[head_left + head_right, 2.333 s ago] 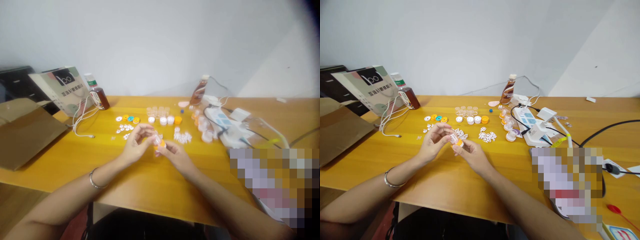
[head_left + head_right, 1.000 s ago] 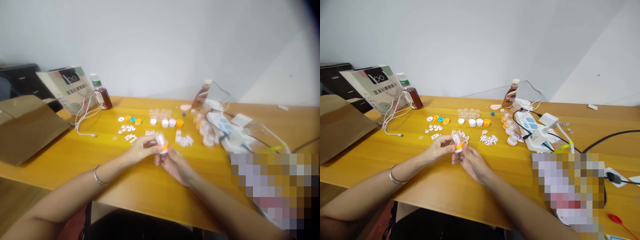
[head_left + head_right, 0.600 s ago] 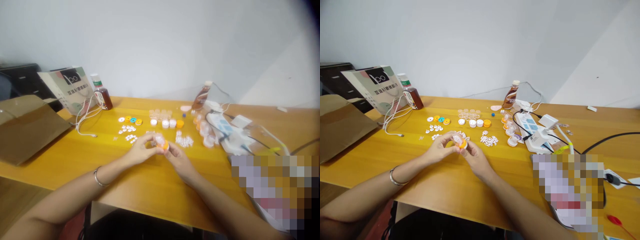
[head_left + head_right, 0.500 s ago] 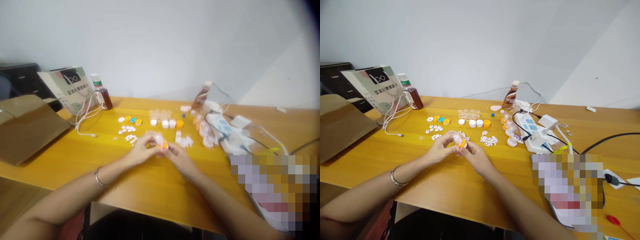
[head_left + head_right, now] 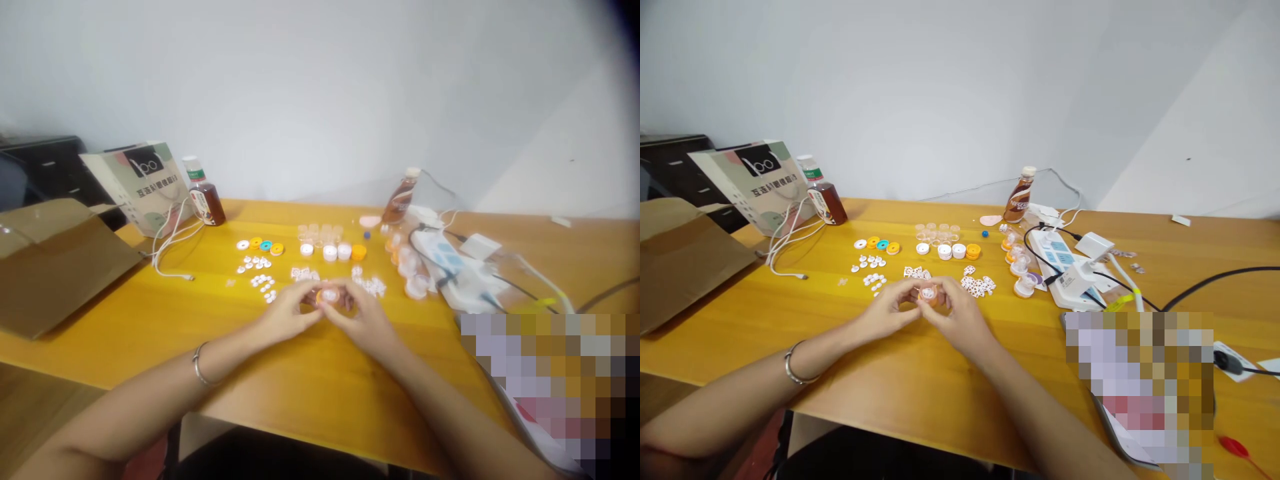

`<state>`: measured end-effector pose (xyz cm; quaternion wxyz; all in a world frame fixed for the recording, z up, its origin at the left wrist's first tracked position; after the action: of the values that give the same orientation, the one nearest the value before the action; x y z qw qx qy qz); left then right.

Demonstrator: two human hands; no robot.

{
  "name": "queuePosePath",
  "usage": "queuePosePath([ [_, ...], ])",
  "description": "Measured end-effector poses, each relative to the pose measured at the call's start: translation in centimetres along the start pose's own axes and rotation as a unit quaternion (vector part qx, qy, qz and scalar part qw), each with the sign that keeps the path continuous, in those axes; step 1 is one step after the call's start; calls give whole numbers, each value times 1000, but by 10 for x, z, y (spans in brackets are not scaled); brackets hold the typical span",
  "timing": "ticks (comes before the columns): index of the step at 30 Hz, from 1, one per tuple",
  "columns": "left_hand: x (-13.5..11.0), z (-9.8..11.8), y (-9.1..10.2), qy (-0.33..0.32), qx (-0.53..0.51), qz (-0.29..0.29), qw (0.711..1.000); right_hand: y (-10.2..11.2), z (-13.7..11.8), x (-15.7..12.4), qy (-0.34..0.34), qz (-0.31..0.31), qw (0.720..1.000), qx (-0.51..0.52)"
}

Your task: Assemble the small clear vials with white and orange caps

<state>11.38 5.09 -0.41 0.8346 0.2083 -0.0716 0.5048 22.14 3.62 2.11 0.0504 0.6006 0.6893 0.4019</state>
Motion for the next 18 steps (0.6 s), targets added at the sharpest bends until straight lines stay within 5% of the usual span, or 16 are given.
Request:
queuePosePath([
  [7, -2, 9, 10, 13, -15, 77, 997, 37, 34, 22, -136, 100, 986, -5],
  [13, 0, 3, 12, 45, -35, 82, 995, 87, 67, 52, -209, 173, 950, -155],
  [18, -2, 2, 9, 64, -29, 68, 995, 111, 101, 87, -250, 149, 903, -315],
])
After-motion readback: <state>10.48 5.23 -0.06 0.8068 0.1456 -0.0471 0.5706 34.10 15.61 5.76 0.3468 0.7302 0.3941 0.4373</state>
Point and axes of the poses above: each hand's wrist, its own x-axis towards the middle knuckle, its own y-axis out of the back of the hand, z = x × y, the point moved 8 cm from there along x, towards the middle knuckle, and after that the axes turned 8 degrees about -x, right-handed, at the moved point
